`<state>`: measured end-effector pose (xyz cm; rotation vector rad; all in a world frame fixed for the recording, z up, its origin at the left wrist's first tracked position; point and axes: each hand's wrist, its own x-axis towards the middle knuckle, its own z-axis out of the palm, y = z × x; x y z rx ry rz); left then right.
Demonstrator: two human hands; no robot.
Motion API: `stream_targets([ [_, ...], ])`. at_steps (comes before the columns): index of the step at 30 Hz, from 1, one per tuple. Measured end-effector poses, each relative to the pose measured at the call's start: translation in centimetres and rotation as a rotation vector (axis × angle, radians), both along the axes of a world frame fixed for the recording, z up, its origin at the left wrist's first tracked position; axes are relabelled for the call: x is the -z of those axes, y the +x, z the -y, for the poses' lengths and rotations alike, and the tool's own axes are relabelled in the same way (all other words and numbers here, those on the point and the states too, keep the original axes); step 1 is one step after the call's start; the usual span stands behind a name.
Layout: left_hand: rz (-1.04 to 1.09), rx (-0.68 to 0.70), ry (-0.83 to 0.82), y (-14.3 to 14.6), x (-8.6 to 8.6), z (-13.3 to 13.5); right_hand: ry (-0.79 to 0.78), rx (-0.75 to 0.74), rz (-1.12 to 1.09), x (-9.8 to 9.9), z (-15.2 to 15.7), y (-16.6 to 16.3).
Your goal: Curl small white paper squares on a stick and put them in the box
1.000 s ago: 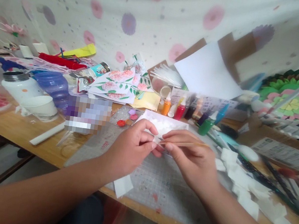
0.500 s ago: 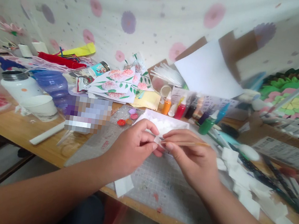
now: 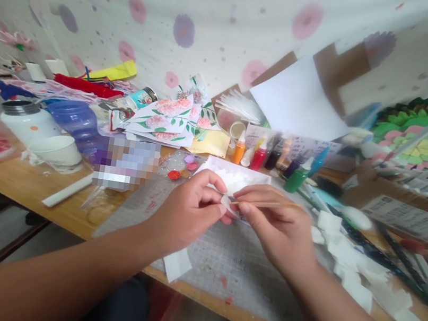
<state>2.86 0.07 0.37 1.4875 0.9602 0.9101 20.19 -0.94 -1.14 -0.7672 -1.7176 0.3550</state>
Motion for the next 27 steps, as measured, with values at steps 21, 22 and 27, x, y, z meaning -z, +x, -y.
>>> stream_targets([
  [21,0.065,0.031,-0.002,-0.16,0.32,-0.18,0.007,-0.012,0.022,0.14,-0.05,0.07],
  [22,0.057,0.027,0.004,-0.15,0.36,-0.20,0.008,-0.011,0.025,0.17,-0.05,0.08],
  [27,-0.011,0.009,0.036,-0.10,0.30,-0.25,0.009,-0.024,0.011,0.20,-0.02,0.11],
])
